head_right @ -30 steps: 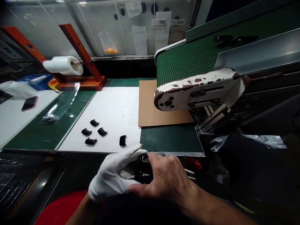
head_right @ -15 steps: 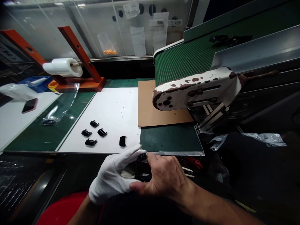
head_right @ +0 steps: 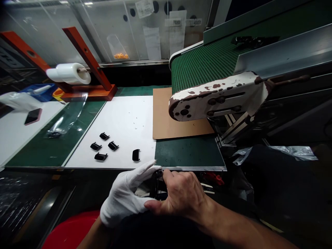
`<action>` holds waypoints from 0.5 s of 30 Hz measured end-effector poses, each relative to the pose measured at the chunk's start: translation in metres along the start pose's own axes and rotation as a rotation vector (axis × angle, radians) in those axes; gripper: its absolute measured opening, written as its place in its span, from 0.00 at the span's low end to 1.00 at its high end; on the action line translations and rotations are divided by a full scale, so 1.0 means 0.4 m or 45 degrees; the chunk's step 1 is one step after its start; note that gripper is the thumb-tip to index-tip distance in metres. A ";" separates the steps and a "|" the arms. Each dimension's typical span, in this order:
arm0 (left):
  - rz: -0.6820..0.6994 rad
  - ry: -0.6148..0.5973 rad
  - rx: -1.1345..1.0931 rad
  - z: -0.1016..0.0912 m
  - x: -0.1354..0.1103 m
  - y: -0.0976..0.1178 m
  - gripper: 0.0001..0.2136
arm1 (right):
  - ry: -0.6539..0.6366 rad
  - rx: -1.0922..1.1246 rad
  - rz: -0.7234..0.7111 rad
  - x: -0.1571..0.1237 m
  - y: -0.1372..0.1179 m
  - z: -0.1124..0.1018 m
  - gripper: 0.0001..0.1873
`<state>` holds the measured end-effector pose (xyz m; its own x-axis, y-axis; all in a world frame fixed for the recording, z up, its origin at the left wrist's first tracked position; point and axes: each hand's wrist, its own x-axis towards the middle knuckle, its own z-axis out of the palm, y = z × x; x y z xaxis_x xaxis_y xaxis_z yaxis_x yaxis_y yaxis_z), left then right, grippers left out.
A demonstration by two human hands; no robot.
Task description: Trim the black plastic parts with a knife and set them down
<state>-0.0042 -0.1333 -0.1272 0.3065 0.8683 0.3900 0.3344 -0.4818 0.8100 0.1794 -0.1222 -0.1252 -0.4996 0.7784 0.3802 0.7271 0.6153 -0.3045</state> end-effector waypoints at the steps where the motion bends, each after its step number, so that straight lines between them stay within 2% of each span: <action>1: -0.004 0.002 -0.003 0.001 -0.001 -0.001 0.39 | 0.005 -0.008 -0.003 0.000 0.000 0.001 0.44; 8: -0.018 0.019 -0.017 0.008 -0.008 -0.011 0.39 | 0.002 -0.042 -0.010 -0.003 0.002 0.005 0.44; 15: -0.128 0.016 -0.105 0.013 -0.011 -0.008 0.36 | -0.011 -0.034 -0.027 -0.004 0.002 0.006 0.44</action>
<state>-0.0021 -0.1362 -0.1336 0.2640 0.9133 0.3101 0.2880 -0.3815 0.8784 0.1796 -0.1227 -0.1282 -0.5190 0.7662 0.3788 0.7284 0.6284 -0.2730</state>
